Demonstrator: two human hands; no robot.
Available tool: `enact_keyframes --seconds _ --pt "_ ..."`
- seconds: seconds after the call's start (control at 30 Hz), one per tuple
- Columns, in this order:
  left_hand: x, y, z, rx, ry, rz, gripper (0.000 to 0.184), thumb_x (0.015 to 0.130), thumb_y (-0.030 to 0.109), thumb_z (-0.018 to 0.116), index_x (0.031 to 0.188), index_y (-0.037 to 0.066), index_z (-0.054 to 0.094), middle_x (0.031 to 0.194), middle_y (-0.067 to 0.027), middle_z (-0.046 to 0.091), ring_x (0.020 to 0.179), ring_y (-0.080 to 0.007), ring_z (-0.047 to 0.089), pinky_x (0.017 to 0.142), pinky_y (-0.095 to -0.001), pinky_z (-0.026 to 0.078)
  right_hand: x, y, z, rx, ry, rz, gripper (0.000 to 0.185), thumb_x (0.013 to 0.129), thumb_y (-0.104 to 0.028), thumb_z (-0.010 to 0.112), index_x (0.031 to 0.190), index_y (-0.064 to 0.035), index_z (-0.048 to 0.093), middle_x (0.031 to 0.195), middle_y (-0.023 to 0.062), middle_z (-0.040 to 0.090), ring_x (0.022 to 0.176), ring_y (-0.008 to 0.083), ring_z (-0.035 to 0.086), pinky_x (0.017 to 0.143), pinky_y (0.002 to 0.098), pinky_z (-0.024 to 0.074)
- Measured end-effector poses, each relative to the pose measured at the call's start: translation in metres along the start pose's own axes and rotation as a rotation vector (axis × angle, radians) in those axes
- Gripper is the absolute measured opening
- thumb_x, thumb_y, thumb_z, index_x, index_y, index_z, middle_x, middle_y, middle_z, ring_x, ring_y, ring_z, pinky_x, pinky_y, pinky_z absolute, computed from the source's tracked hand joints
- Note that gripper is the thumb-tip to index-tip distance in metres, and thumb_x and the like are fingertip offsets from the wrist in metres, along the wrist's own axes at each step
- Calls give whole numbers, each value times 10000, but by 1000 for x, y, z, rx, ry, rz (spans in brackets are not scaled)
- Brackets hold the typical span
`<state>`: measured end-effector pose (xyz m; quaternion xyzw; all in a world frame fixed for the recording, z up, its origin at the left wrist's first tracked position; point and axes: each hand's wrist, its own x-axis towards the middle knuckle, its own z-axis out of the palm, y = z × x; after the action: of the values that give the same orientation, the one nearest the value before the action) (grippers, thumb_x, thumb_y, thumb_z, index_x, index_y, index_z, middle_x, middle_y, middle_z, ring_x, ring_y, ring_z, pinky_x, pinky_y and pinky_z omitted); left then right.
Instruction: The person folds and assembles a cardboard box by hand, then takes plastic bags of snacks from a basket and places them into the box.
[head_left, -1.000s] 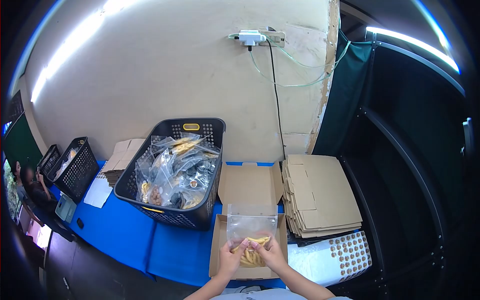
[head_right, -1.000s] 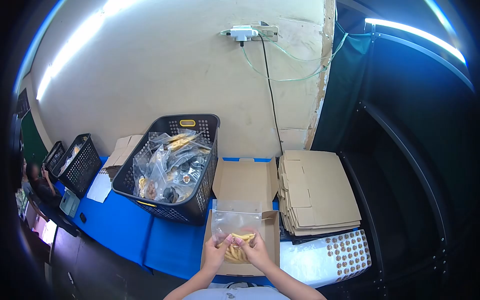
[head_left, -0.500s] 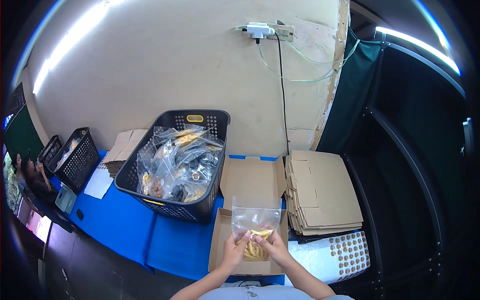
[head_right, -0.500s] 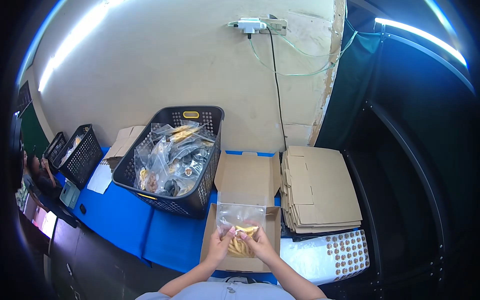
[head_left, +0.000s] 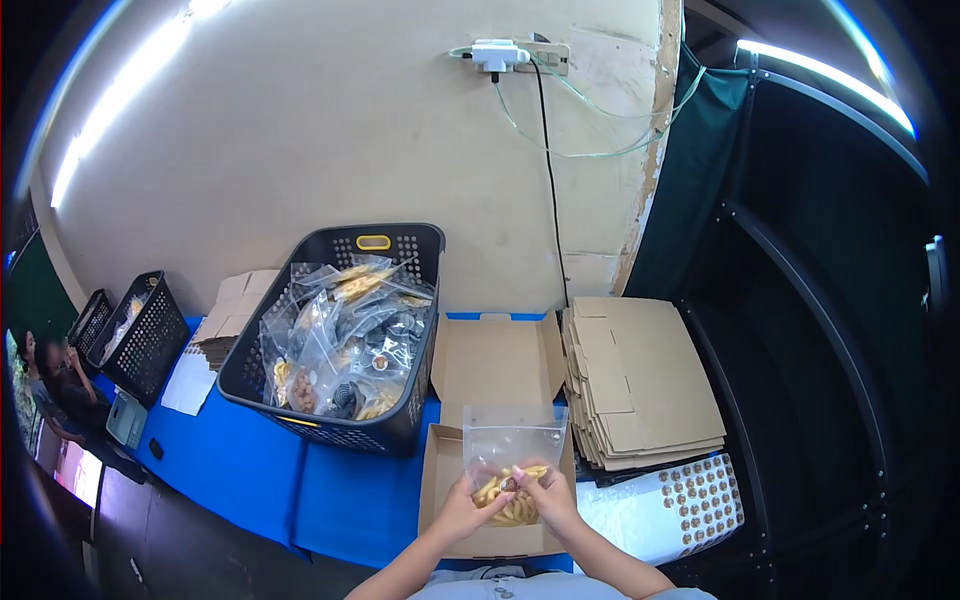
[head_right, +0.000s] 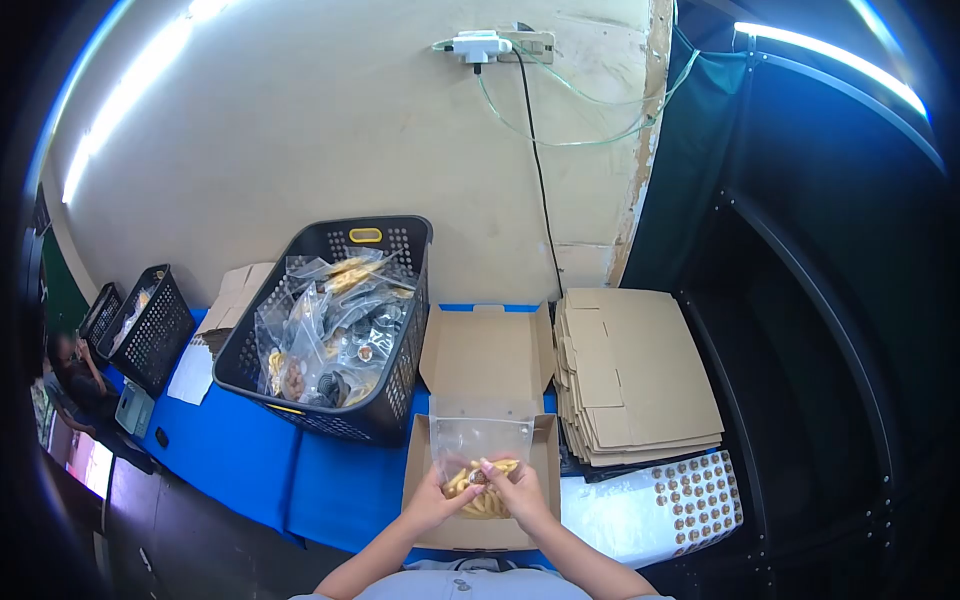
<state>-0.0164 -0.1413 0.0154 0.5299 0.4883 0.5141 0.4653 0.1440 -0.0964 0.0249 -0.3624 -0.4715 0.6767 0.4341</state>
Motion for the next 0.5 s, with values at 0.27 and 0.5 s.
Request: enact_keyframes --seconds 0.27,0.5 --pt "-17 -12 7 22 35 -47 457 779 146 743 1140 69 474 1063 -109 576 986 -197 580 836 -328 472 -10 4 4 -61 -89 67 201 871 -135 667 1011 -31 567 924 52 644 823 97 611 732 237 498" --pt "-19 -20 15 174 1 57 508 782 155 751 1180 55 451 1112 -114 537 1040 -188 542 884 -318 452 -8 0 -4 16 18 159 239 833 -111 710 1005 -28 567 947 59 647 856 95 622 760 240 502"
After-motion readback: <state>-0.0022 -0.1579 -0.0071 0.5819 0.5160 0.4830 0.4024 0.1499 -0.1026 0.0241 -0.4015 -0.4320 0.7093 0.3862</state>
